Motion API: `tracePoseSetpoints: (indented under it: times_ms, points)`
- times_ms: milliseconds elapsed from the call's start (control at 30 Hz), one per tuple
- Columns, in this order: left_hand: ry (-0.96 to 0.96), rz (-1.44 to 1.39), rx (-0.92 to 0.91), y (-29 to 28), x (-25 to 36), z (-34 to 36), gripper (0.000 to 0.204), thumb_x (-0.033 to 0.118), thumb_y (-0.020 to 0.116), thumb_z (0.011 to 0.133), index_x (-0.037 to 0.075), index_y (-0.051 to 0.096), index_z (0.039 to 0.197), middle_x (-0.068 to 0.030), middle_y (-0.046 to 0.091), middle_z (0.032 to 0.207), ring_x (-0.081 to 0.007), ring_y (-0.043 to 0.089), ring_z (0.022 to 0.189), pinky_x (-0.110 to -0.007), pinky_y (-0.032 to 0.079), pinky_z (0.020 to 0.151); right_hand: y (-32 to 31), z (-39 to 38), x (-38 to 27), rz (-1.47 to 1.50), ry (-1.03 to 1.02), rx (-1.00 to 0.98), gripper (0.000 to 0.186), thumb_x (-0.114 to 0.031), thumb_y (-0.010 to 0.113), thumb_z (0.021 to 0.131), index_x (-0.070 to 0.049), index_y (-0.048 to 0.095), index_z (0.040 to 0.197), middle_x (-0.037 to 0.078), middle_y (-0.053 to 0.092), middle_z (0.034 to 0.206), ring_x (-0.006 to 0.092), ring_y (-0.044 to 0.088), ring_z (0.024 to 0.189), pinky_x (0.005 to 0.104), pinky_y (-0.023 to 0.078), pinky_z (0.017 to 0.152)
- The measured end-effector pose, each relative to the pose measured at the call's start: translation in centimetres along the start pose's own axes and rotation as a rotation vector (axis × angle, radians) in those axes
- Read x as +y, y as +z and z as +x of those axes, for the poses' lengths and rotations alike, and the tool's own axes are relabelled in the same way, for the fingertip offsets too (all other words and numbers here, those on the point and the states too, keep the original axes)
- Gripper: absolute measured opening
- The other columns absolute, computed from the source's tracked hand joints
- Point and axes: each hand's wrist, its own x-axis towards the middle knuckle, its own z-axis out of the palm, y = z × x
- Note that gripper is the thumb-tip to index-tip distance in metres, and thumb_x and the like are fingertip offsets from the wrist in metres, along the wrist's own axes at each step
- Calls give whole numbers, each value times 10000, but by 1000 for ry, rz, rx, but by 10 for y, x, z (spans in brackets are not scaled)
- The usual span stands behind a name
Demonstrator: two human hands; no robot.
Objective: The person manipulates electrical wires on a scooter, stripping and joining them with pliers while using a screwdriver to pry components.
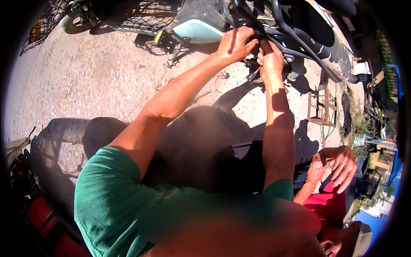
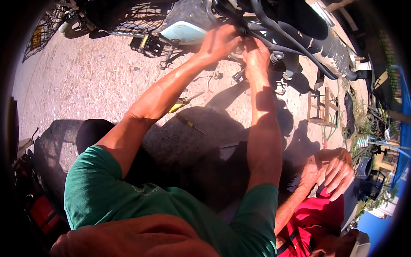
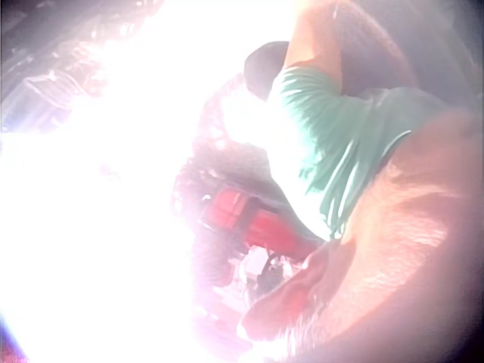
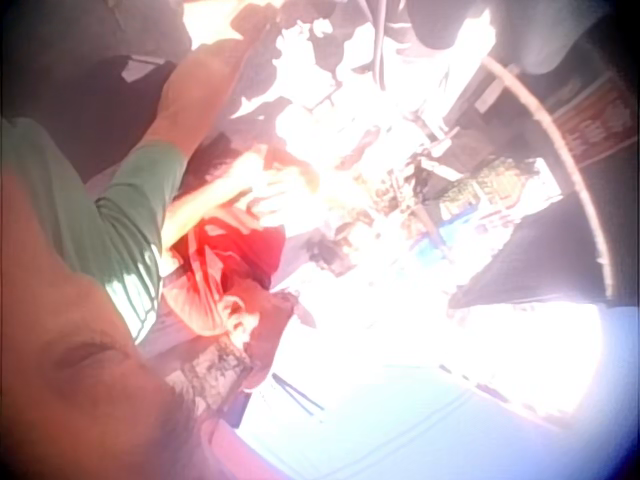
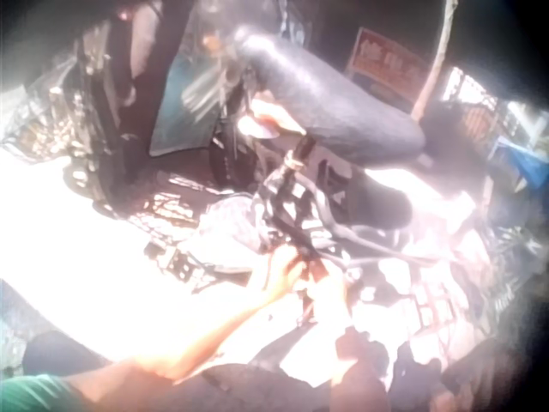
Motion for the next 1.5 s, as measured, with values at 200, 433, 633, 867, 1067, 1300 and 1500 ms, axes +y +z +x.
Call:
tracePoseSetpoints:
  times_ms: [200, 433, 633, 867, 1067, 1300, 1500]
  points:
    - [-843, -634, -197, -14, 44, 14, 185, 157, 535, 951, 21, 635, 876, -64, 610, 672, -193, 556, 499, -331, 424, 468, -5, -1, 1, -49, -15, 11, 144, -130, 669, 930, -18, 656, 1019, -44, 477, 664, 34, 344, 474, 208, 228, 425]
    - [-862, -842, 21, -1, 21, -2, 281, 256, 519, 1003, 5, 586, 895, -53, 611, 696, -139, 559, 554, -325, 453, 508, -2, -2, 0, -45, -21, 3, 159, -127, 659, 928, -9, 648, 1033, -31, 490, 682, 39, 350, 477, 212, 235, 428]
    - [-129, -138, 197, 12, 6, -17, 248, 205, 707, 831, 60, 669, 1028, -137, 672, 903, -331, 675, 847, -403, 533, 753, 0, -1, -1, -17, 4, -9, 164, -125, 654, 928, -8, 647, 1041, -25, 494, 687, 38, 354, 474, 211, 236, 424]
    - [-359, -225, 13, 7, 17, -4, 206, 192, 601, 892, -1, 672, 898, -138, 633, 709, -250, 660, 643, -387, 523, 607, -7, -1, 1, -1, 17, -7, 165, -140, 661, 923, -8, 661, 1022, -37, 512, 691, 22, 374, 482, 200, 246, 422]
    - [-1068, -1387, -74, 5, 16, 1, 301, 255, 466, 1003, 23, 589, 857, -71, 591, 671, -155, 482, 448, -308, 359, 428, 4, -8, -6, -58, 7, 33, 157, -132, 651, 933, -12, 662, 1033, -34, 511, 690, 19, 383, 488, 200, 252, 421]
    - [-354, -441, 92, 5, 17, -10, 221, 194, 668, 888, -17, 646, 950, -121, 663, 767, -238, 650, 659, -347, 517, 591, 0, -6, -6, -11, 34, 6, 158, -127, 636, 942, -7, 613, 1042, -27, 460, 672, 45, 341, 468, 220, 229, 418]
    - [-95, -99, 44, 7, 9, -1, 233, 205, 619, 872, -12, 667, 943, -222, 676, 846, -345, 685, 790, -425, 535, 714, -5, -6, -3, -18, 28, 18, 143, -127, 639, 940, -10, 628, 1022, -30, 459, 664, 43, 331, 460, 215, 222, 418]
